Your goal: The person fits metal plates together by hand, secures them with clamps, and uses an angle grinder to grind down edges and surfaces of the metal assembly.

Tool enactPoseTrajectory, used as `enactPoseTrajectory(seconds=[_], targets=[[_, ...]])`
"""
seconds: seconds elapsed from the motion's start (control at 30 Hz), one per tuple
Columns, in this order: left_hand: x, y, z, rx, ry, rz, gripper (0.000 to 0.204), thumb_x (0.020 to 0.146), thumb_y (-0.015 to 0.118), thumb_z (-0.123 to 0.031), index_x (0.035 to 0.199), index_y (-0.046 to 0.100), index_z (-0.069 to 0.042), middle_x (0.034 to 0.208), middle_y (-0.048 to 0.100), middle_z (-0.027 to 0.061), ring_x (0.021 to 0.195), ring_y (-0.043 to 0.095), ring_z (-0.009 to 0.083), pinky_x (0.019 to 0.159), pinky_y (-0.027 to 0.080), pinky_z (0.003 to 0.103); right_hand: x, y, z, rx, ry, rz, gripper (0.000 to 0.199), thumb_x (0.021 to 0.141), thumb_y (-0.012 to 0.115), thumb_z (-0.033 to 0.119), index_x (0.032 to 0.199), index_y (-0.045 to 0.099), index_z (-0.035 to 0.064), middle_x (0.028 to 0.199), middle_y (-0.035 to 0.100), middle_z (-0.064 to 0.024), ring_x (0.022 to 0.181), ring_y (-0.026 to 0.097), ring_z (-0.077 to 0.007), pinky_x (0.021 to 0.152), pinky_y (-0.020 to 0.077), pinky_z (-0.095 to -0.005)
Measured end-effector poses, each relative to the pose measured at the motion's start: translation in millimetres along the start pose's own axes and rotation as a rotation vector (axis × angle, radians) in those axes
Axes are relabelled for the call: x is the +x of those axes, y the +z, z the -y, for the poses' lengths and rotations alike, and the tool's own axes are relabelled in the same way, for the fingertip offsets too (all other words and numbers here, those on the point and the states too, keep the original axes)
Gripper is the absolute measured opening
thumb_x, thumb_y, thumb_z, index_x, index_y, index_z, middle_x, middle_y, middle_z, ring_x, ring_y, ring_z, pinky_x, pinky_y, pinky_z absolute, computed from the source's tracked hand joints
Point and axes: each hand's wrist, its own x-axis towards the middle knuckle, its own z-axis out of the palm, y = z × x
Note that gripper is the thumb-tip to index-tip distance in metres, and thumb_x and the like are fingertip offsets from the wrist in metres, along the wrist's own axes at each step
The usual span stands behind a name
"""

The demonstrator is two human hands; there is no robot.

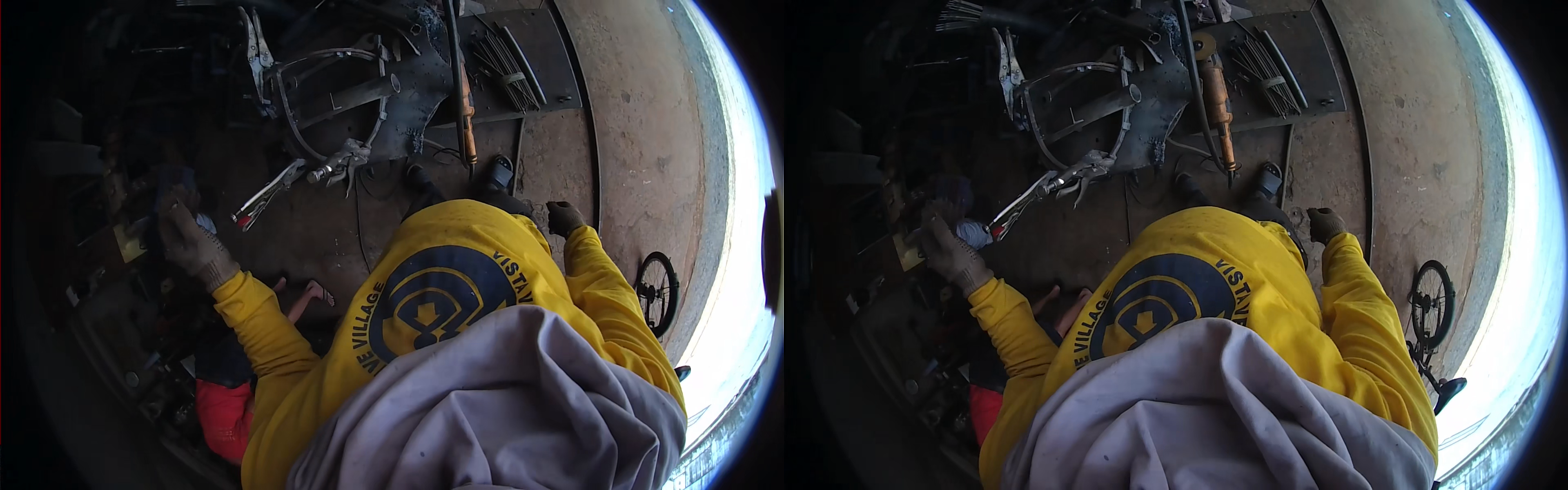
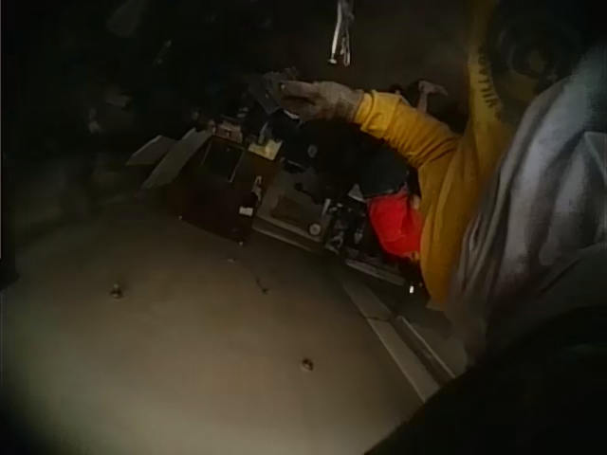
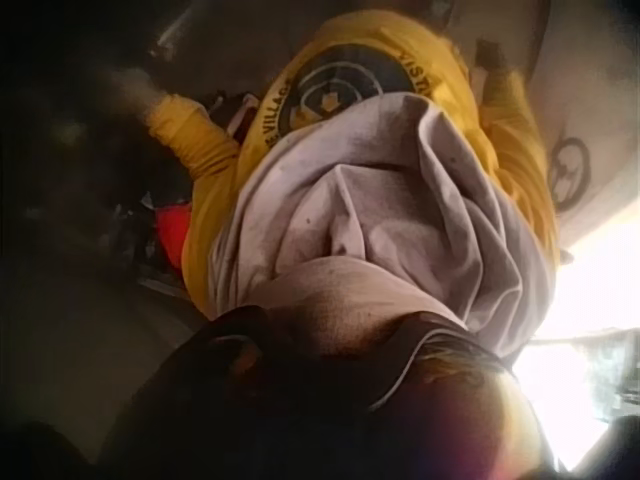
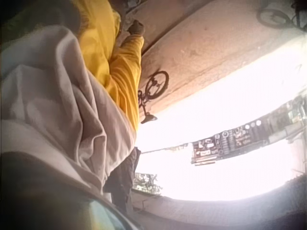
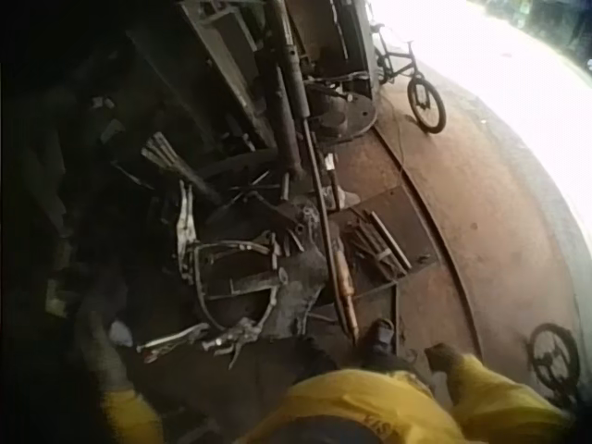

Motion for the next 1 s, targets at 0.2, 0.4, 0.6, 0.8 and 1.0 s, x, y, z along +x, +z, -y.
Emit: enactPoseTrajectory(seconds=[0.2, 0.4, 0.6, 0.8, 1.0], targets=[[-4, 37, -23, -0.054, 0.183, 0.399, 0.024, 0.099, 0.058, -0.016, 0.11, 0.066, 0.004, 0.114, 0.068, 0.0152, 0.101, 0.068, 0.0234, 0.088, 0.055, 0.033, 29, 9, 34, -0.066, -0.071, 0.027, 0.03, 0.094, 0.064, 0.028, 0.106, 0.059, 0.0016, 0.067, 0.056, -0.0053, 0.05, 0.054, -0.0195, 0.044, 0.0461, -0.0389], [-1, 89, -58, 0.282, 0.415, 0.757, 0.021, 0.093, 0.064, -0.007, 0.113, 0.067, -0.002, 0.117, 0.067, 0.0129, 0.108, 0.066, 0.0218, 0.089, 0.055, 0.032, 36, 19, 46, -0.092, -0.14, 0.014, 0.034, 0.093, 0.066, 0.029, 0.113, 0.059, 0.0017, 0.07, 0.057, -0.0063, 0.051, 0.055, -0.0203, 0.044, 0.0479, -0.039], [32, 130, -50, 0.433, 0.846, 0.764, 0.023, 0.091, 0.068, -0.017, 0.111, 0.068, -0.008, 0.112, 0.069, 0.0083, 0.105, 0.067, 0.0243, 0.085, 0.056, 0.033, 20, 14, 33, -0.069, -0.114, -0.039, 0.042, 0.092, 0.065, 0.031, 0.118, 0.061, -0.0012, 0.071, 0.059, -0.0079, 0.056, 0.058, -0.0208, 0.048, 0.0479, -0.0384], [48, 181, -39, 0.466, 1.06, 0.812, 0.022, 0.091, 0.067, -0.026, 0.108, 0.07, -0.013, 0.109, 0.071, 0.0021, 0.097, 0.069, 0.0237, 0.081, 0.057, 0.033, -3, 34, 15, -0.039, -0.135, -0.092, 0.046, 0.092, 0.064, 0.034, 0.122, 0.06, -0.0012, 0.076, 0.064, -0.0106, 0.059, 0.06, -0.0215, 0.051, 0.0507, -0.038], [46, 219, -29, 0.822, 0.761, 1.127, 0.032, 0.097, 0.056, -0.035, 0.116, 0.068, -0.014, 0.114, 0.07, 0.0072, 0.105, 0.066, 0.0288, 0.093, 0.053, 0.041, -47, 75, 36, 0.011, -0.19, -0.157, 0.045, 0.092, 0.068, 0.033, 0.124, 0.061, 0.0029, 0.087, 0.067, -0.0074, 0.073, 0.063, -0.0182, 0.065, 0.0521, -0.0314]])
